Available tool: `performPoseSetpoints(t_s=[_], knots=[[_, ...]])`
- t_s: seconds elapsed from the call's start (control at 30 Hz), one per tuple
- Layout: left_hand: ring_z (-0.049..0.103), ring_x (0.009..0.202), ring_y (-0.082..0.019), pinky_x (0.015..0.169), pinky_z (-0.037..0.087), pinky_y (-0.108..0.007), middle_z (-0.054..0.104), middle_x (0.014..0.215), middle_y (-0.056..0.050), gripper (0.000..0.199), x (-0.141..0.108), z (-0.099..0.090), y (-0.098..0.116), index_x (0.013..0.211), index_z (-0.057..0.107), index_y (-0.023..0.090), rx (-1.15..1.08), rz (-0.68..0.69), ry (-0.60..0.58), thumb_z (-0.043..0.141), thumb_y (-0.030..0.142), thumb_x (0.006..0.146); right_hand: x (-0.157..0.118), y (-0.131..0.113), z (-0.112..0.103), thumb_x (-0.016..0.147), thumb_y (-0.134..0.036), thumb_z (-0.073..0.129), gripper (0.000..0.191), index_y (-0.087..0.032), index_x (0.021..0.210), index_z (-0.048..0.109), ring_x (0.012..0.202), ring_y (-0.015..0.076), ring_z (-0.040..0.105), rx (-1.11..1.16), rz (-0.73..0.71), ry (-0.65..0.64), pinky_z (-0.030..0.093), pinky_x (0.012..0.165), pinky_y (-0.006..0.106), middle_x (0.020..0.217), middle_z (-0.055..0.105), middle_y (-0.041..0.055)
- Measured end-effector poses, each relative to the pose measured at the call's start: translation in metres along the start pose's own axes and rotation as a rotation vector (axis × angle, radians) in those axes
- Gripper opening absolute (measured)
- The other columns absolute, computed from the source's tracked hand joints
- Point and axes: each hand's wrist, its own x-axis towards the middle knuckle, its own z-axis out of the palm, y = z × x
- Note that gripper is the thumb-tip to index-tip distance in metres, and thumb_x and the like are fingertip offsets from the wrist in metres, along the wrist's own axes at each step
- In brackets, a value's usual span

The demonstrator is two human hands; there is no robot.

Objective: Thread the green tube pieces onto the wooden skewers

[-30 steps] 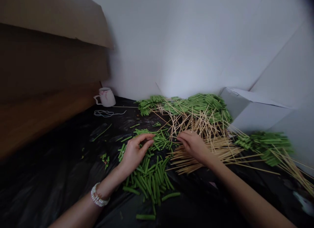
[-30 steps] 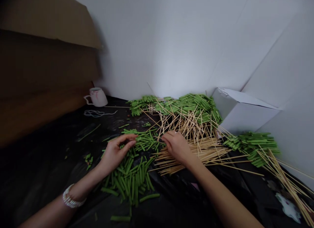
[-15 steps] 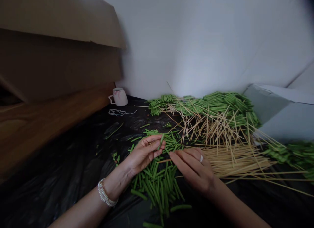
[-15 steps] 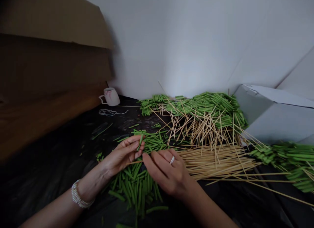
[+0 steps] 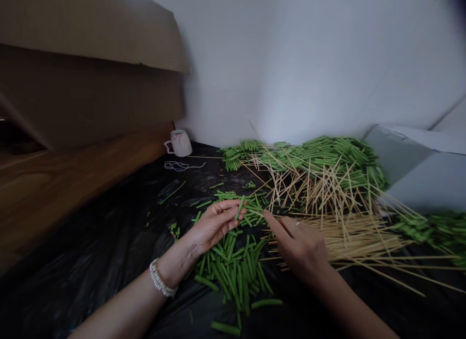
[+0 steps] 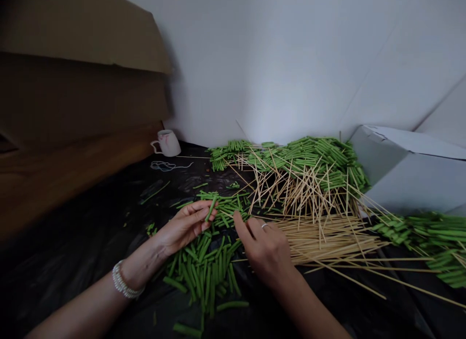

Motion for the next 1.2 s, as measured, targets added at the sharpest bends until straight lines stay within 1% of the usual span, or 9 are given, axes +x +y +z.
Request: performPoseSetpoints(t_s=[0.1,0.27,0.47,0.7,0.83,1.1,1.2], knots=[[0.065,0.073,-0.008,0.066,0.05,-0.016,0.073,0.085,-0.005,0.027,-0.001,0.002,-0.001,0.096,0.074,0.013,0.035,-0.002,-0.002,0.08,0.021,0.071,-0.004,-0.004,0.003,0.09,-0.007,0.044,0.038,-0.013,0.126,0.056,0.06,0.0123,0.045,0.022,0.012,-0.005,0.029,0.059,0.03,0.075,0.061,0.0009],[0.064,0.074,-0.009,0.069,0.05,-0.017,0.073,0.085,-0.005,0.026,-0.003,0.006,-0.003,0.094,0.074,0.014,0.074,-0.011,-0.015,0.08,0.022,0.071,-0.006,-0.007,0.004,0.09,-0.006,0.045,0.039,-0.014,0.127,0.054,0.061,0.0131,0.045,0.05,0.04,-0.011,0.028,0.059,0.03,0.075,0.06,0.0008],[0.065,0.074,-0.009,0.067,0.049,-0.017,0.073,0.082,-0.004,0.025,-0.003,0.007,-0.004,0.094,0.075,0.015,0.099,-0.01,-0.027,0.08,0.024,0.07,-0.008,-0.011,0.006,0.09,-0.007,0.044,0.039,-0.015,0.126,0.055,0.061,0.0132,0.045,0.068,0.038,-0.012,0.028,0.059,0.03,0.076,0.061,0.0012],[0.065,0.075,-0.009,0.071,0.049,-0.018,0.074,0.083,-0.005,0.027,-0.003,0.006,-0.006,0.093,0.076,0.015,0.14,0.009,0.011,0.081,0.026,0.069,-0.007,-0.014,0.008,0.09,-0.007,0.042,0.038,-0.016,0.123,0.058,0.058,0.012,0.043,0.055,0.074,-0.032,0.027,0.057,0.029,0.073,0.06,-0.0003],[0.065,0.074,-0.01,0.072,0.049,-0.02,0.074,0.081,-0.004,0.026,-0.002,0.007,-0.007,0.089,0.076,0.015,0.137,0.025,0.037,0.082,0.026,0.066,-0.006,-0.016,0.006,0.09,-0.008,0.043,0.038,-0.017,0.123,0.058,0.058,0.0122,0.044,0.043,0.092,-0.036,0.028,0.057,0.03,0.075,0.062,-0.0004],[0.064,0.067,-0.011,0.066,0.048,-0.021,0.074,0.074,-0.005,0.024,0.001,0.005,-0.009,0.083,0.077,0.014,0.181,0.072,0.07,0.084,0.027,0.064,-0.007,-0.019,0.005,0.089,-0.007,0.044,0.037,-0.016,0.12,0.061,0.057,0.0118,0.046,0.05,0.113,-0.052,0.029,0.057,0.03,0.073,0.06,-0.0006],[0.064,0.067,-0.012,0.065,0.047,-0.022,0.074,0.075,-0.005,0.023,0.0,0.005,-0.01,0.081,0.077,0.015,0.222,0.081,0.071,0.084,0.028,0.063,-0.007,-0.021,0.005,0.088,-0.006,0.043,0.037,-0.015,0.119,0.061,0.058,0.012,0.046,0.055,0.104,-0.045,0.028,0.057,0.03,0.073,0.06,-0.0001]])
